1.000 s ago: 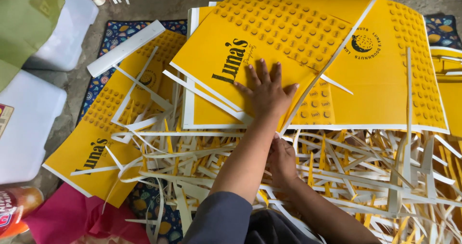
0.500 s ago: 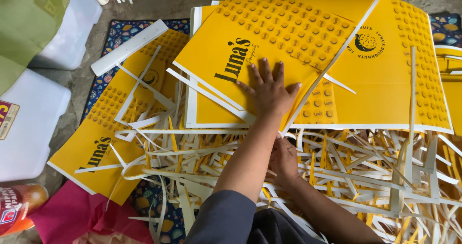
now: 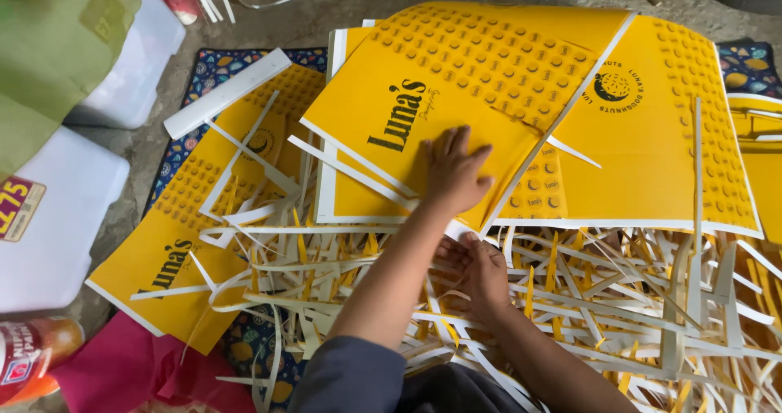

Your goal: Picking up printed cardboard sheets, shaking off waste paper strips, and stacking them

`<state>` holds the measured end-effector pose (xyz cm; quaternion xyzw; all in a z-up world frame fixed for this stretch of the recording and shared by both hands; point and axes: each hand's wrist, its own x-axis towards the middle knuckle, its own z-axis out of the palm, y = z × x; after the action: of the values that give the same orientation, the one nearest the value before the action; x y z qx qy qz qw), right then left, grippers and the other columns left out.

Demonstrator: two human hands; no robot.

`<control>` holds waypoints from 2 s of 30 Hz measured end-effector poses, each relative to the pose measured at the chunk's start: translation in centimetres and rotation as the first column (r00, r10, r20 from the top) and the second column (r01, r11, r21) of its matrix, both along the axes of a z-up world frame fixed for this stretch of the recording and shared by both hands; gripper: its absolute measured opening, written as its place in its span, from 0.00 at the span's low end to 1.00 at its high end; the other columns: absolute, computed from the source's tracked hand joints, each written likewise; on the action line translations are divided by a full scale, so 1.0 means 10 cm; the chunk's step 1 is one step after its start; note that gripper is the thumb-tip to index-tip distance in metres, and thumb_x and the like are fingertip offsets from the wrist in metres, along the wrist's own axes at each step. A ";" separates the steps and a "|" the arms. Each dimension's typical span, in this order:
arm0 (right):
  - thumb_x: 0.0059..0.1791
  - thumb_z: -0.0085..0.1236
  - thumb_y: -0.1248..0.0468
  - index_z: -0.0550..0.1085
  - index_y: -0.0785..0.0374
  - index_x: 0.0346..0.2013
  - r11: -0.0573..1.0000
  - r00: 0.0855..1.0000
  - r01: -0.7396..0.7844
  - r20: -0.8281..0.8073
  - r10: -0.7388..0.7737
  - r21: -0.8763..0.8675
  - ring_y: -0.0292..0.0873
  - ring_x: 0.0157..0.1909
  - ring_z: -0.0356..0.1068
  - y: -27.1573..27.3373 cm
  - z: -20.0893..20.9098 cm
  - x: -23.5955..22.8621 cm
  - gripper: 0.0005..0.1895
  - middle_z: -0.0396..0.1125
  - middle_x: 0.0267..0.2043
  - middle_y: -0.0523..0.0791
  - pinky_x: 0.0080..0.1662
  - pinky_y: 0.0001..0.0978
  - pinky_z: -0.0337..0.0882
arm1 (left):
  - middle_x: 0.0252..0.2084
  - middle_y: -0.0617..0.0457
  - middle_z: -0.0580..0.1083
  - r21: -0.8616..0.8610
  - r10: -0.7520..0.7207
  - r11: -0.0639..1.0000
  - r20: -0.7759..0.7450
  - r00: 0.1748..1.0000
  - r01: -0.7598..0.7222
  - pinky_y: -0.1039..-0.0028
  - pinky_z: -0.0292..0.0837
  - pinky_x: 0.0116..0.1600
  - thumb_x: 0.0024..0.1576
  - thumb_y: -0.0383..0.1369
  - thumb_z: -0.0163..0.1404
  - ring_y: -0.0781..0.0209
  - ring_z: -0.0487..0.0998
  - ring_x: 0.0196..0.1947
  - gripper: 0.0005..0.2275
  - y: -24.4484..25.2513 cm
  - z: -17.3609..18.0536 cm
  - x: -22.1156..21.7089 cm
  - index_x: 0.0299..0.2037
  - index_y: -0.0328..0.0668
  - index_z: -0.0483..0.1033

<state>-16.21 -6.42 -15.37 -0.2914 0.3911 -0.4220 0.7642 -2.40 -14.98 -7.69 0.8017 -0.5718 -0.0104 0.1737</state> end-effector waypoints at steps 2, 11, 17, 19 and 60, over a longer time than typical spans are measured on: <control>0.56 0.53 0.60 0.70 0.69 0.36 0.992 0.998 -0.055 0.040 0.051 0.113 0.58 0.41 0.79 -0.01 0.01 -0.02 0.12 0.75 0.40 0.61 0.41 0.55 0.80 | 0.81 0.49 0.41 0.323 -0.158 0.929 -0.094 0.983 0.180 0.25 0.31 0.70 0.46 0.54 0.59 0.43 0.38 0.80 0.37 0.10 0.11 0.13 0.70 0.76 0.62; 0.56 0.53 0.57 0.69 0.67 0.39 0.977 0.998 -0.055 0.027 0.050 0.206 0.62 0.39 0.79 0.08 0.53 0.00 0.14 0.75 0.41 0.62 0.34 0.60 0.79 | 0.81 0.43 0.32 0.429 -0.237 0.858 -0.161 0.958 0.284 0.30 0.18 0.72 0.40 0.58 0.65 0.40 0.29 0.80 0.52 0.30 0.53 0.15 0.77 0.64 0.51; 0.57 0.53 0.61 0.75 0.71 0.37 0.995 0.998 -0.054 -0.026 0.057 0.083 0.54 0.32 0.80 -0.13 0.41 0.05 0.13 0.75 0.33 0.59 0.37 0.51 0.81 | 0.81 0.41 0.34 0.378 -0.169 0.900 -0.159 0.973 0.218 0.29 0.16 0.70 0.41 0.58 0.64 0.40 0.28 0.80 0.50 0.08 0.43 0.14 0.76 0.61 0.52; 0.57 0.53 0.61 0.76 0.72 0.38 0.995 0.997 -0.068 -0.035 0.071 0.073 0.55 0.32 0.80 -0.17 0.31 0.02 0.14 0.75 0.33 0.59 0.37 0.51 0.82 | 0.81 0.41 0.32 0.393 -0.182 0.887 -0.184 0.966 0.242 0.28 0.15 0.70 0.41 0.58 0.64 0.40 0.26 0.79 0.52 0.08 0.41 0.17 0.77 0.61 0.50; 0.53 0.59 0.59 0.72 0.70 0.32 0.983 0.997 -0.068 -0.019 0.073 0.172 0.59 0.24 0.75 0.14 0.33 -0.08 0.15 0.72 0.29 0.62 0.17 0.50 0.69 | 0.80 0.43 0.26 0.478 -0.178 0.844 -0.173 0.969 0.241 0.26 0.12 0.68 0.42 0.53 0.63 0.39 0.22 0.79 0.54 0.14 0.59 0.06 0.78 0.60 0.43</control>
<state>-16.98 -4.98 -12.04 -0.2438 0.4249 -0.3559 0.7958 -1.78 -13.56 -1.80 0.7497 -0.6225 -0.2247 -0.0053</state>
